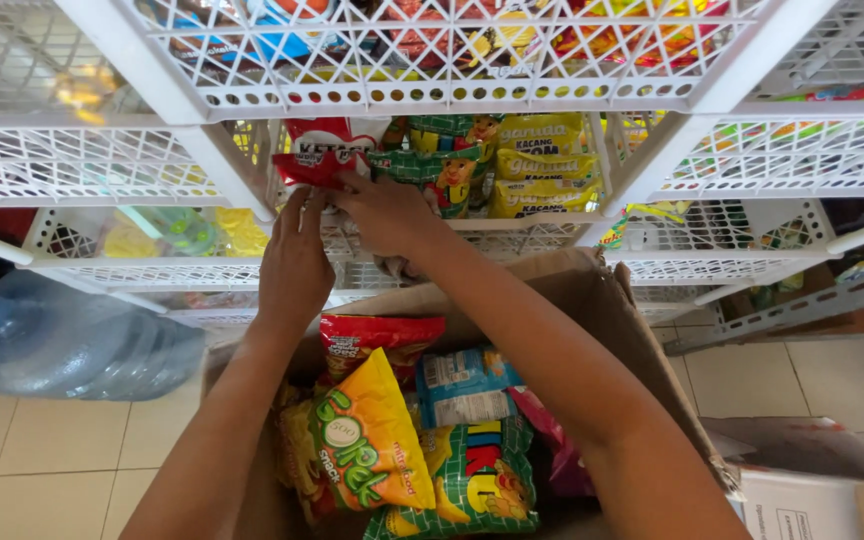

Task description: Stocking various snack bags from a cardboard box onto store shelves.

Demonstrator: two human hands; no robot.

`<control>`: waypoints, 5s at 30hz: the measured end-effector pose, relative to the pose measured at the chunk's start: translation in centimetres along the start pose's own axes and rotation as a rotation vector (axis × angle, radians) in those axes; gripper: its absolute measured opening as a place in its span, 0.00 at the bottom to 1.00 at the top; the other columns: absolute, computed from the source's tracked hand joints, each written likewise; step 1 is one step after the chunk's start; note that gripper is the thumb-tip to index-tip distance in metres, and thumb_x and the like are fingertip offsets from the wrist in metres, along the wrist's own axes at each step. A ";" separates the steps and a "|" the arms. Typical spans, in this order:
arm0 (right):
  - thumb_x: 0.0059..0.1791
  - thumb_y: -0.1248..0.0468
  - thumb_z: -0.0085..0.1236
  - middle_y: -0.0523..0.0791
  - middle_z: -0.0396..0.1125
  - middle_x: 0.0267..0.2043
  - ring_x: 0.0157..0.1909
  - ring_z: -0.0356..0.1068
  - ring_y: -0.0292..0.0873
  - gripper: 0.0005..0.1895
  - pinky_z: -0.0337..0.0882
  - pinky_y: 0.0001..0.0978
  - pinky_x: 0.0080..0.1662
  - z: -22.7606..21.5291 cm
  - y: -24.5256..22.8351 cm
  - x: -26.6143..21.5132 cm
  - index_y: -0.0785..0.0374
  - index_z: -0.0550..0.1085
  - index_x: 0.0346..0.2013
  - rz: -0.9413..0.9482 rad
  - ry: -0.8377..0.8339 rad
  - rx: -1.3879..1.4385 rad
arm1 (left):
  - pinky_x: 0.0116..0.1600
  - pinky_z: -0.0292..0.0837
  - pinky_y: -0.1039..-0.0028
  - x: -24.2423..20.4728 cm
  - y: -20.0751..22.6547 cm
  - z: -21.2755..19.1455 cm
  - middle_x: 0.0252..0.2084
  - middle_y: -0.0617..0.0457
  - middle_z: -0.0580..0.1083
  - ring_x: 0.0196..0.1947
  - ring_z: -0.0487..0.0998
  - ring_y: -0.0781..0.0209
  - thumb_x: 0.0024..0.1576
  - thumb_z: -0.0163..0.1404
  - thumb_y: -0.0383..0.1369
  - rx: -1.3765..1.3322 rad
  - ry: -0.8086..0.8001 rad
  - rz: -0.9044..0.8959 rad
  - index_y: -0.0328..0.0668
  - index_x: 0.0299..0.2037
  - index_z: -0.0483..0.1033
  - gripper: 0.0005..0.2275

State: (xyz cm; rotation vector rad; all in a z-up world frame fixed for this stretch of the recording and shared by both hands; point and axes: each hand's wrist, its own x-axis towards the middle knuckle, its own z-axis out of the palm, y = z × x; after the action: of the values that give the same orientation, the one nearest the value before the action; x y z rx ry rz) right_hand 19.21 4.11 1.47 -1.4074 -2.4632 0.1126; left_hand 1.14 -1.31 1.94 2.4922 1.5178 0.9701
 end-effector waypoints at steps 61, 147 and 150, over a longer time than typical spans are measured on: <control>0.48 0.63 0.72 0.45 0.66 0.66 0.61 0.71 0.47 0.24 0.67 0.38 0.59 -20.7 -9.8 -29.6 0.54 0.75 0.58 -0.116 0.708 0.191 | 0.77 0.61 0.62 -5.8 21.5 -8.7 0.72 0.46 0.64 0.72 0.65 0.51 0.60 0.55 0.31 -1.284 -0.346 0.137 0.42 0.73 0.56 0.31; 0.54 0.56 0.64 0.47 0.51 0.73 0.71 0.60 0.61 0.20 0.64 0.60 0.68 -15.3 -8.3 -29.2 0.35 0.70 0.59 -0.302 0.878 0.210 | 0.65 0.69 0.57 -10.0 16.1 -3.5 0.62 0.40 0.72 0.60 0.75 0.47 0.51 0.61 0.51 -1.510 -0.328 -0.330 0.32 0.68 0.63 0.40; 0.55 0.63 0.55 0.52 0.53 0.72 0.72 0.60 0.56 0.17 0.62 0.54 0.71 -15.7 -7.2 -29.4 0.50 0.69 0.60 -0.087 0.969 0.443 | 0.64 0.70 0.58 -9.8 17.0 -4.3 0.62 0.42 0.72 0.60 0.75 0.48 0.50 0.61 0.50 -1.495 -0.358 -0.374 0.34 0.68 0.62 0.40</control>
State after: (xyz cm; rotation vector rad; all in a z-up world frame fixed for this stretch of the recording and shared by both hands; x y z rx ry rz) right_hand 31.89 -25.96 11.50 -0.8532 -1.5580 -0.0404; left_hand 8.94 -19.12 6.90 1.1471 0.5922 0.9296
